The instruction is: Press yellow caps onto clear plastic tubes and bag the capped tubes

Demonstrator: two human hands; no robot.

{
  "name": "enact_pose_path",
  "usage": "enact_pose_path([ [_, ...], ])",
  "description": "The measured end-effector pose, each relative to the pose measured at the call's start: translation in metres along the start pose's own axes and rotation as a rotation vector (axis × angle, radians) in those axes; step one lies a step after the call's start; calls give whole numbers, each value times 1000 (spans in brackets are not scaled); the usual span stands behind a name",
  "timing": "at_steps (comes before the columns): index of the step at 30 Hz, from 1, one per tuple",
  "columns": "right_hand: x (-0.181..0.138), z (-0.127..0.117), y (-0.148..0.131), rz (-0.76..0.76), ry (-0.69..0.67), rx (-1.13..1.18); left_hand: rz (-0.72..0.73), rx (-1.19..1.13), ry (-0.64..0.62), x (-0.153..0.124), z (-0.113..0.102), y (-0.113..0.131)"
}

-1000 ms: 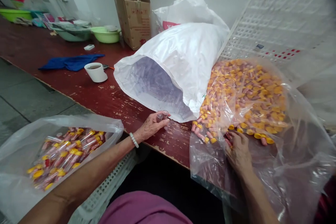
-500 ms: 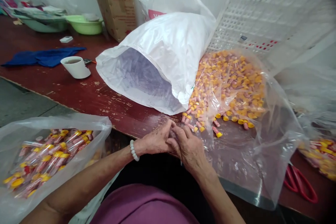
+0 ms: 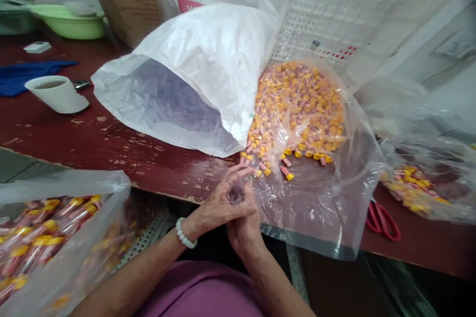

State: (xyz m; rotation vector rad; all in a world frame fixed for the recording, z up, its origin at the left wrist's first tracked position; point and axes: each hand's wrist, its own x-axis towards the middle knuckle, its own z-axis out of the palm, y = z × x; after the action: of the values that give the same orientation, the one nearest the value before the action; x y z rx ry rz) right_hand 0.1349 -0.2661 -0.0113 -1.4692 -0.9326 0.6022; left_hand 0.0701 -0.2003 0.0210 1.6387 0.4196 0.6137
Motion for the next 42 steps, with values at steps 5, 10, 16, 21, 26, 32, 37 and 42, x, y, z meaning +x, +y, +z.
enact_pose_path([
  [5,-1,-32,-16,138,-93,-63,-186,-290,148,2,13,0],
  [10,27,-125,9,-136,353,-712,-189,-341,164,6,-3,-2],
  [16,59,-162,53,-164,298,-951,-178,-27,60,4,0,-4],
  [21,34,-128,-2,-351,252,-617,-186,210,5,5,-3,2],
  [26,16,-98,-49,-519,-92,-556,-114,268,-53,2,-3,5],
  [32,15,-92,-50,-526,-217,-543,-64,261,-92,-1,-2,2],
  [37,24,-90,-49,-370,-112,-434,-89,320,-126,-1,-3,3],
  [42,38,-64,-44,-423,232,-371,-102,385,-193,-3,11,7],
])
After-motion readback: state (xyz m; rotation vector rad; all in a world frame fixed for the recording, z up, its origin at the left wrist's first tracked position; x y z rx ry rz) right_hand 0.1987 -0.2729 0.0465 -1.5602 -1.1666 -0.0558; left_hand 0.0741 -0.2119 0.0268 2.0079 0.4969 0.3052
